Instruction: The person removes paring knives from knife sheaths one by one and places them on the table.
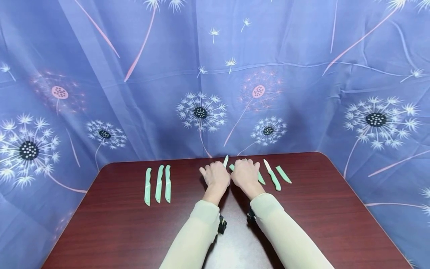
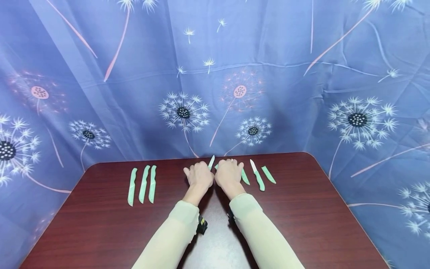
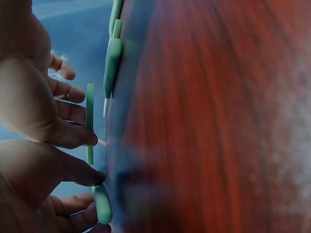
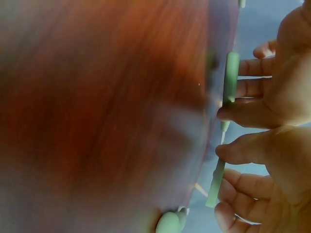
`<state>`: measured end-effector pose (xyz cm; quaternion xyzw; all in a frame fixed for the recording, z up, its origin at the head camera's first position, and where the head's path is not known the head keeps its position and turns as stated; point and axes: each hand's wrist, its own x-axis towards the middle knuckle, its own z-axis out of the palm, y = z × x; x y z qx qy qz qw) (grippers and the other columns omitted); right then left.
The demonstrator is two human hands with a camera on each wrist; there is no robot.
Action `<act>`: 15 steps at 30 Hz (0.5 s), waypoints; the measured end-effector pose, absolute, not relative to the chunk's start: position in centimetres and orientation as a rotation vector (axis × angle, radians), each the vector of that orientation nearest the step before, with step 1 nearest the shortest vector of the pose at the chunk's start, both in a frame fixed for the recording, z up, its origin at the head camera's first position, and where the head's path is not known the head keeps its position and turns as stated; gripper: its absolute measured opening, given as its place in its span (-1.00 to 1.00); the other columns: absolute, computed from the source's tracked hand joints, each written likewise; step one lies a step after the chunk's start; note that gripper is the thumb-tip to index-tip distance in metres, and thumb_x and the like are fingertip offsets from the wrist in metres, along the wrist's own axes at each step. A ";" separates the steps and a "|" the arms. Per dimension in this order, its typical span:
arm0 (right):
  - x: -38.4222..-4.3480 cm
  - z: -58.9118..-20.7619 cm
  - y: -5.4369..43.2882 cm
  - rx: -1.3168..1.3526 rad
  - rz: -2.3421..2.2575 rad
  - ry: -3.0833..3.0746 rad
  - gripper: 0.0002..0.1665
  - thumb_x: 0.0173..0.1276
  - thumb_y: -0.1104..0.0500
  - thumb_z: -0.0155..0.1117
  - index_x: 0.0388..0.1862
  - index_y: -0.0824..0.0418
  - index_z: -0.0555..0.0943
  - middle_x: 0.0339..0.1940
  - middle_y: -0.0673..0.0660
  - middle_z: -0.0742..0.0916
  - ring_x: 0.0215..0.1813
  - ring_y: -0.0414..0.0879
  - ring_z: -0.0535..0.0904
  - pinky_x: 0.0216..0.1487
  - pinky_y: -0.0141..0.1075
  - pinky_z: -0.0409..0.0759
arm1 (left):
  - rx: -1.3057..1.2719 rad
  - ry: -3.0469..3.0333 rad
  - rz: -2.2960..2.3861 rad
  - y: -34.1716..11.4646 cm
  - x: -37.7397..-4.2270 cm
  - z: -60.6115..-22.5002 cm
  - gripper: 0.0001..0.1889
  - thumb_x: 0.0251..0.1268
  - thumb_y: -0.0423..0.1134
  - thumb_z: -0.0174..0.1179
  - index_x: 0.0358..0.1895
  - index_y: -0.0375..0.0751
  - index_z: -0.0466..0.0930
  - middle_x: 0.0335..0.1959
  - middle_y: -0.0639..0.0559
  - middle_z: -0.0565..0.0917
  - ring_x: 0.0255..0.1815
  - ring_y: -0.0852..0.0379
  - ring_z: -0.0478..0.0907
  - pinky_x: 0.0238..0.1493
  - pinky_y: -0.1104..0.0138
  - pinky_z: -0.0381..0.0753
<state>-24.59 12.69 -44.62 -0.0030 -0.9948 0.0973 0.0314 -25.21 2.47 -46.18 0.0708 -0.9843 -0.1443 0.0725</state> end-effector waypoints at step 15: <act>-25.3 -44.9 13.0 -0.051 0.278 -3.126 -0.83 0.47 0.17 0.21 -0.31 0.17 0.67 0.03 0.27 0.75 0.14 0.24 0.55 0.21 0.23 0.33 | 0.254 -3.037 -0.465 2.9 -25.6 -46.3 -0.83 0.18 -0.16 0.40 -0.27 -0.18 0.73 -0.16 -0.12 0.78 -0.06 -0.14 0.66 0.19 -0.10 0.29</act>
